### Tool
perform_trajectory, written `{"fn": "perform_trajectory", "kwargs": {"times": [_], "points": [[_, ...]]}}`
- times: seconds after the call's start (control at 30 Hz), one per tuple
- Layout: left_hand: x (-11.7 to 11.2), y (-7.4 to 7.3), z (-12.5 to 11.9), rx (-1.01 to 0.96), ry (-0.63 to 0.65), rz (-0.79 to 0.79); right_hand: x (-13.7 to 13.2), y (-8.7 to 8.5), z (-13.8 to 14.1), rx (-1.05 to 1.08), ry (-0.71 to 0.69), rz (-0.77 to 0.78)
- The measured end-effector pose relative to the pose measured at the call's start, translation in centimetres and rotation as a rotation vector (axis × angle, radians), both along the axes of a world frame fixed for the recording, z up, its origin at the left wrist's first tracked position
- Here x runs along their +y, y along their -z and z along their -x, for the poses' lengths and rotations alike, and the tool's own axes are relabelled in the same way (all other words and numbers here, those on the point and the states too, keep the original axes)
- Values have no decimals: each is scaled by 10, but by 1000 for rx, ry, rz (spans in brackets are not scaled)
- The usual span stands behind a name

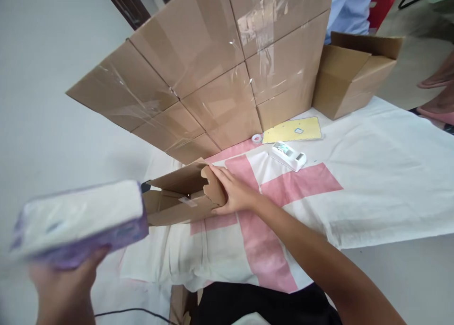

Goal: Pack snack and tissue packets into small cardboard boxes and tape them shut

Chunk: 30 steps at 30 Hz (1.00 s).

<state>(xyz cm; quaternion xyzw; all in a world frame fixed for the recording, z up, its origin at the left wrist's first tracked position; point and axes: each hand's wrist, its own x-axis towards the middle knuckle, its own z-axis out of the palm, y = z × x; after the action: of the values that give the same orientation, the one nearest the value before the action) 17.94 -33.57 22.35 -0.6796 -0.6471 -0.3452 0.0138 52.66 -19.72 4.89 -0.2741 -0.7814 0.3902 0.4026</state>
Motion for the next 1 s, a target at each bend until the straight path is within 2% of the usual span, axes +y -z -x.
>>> {"fn": "perform_trajectory", "kwargs": {"times": [0.07, 0.2, 0.27, 0.37, 0.5, 0.6, 0.77, 1.0], "points": [[30, -11, -1, -135, -30, 77, -3, 1, 1, -1, 10, -19], [81, -15, -20, -579, 87, 354, -5, -2, 4, -4, 24, -26], [94, -13, -28, -726, 93, 369, -5, -3, 4, -8, 28, -10], [101, -9, -31, -873, 71, 341, -3, -3, 3, -4, 31, 37], [102, -6, -30, -944, 42, 433, 0, -2, 2, -17, 9, 61], [97, -8, -33, -921, 38, 423, -1, -4, 2, -31, 7, 57], [68, -18, -37, -722, 72, 519, -4, -10, 3, -12, -3, 29], [36, -21, -24, -496, 191, 588, -4, -8, 7, 38, -22, -6]]}}
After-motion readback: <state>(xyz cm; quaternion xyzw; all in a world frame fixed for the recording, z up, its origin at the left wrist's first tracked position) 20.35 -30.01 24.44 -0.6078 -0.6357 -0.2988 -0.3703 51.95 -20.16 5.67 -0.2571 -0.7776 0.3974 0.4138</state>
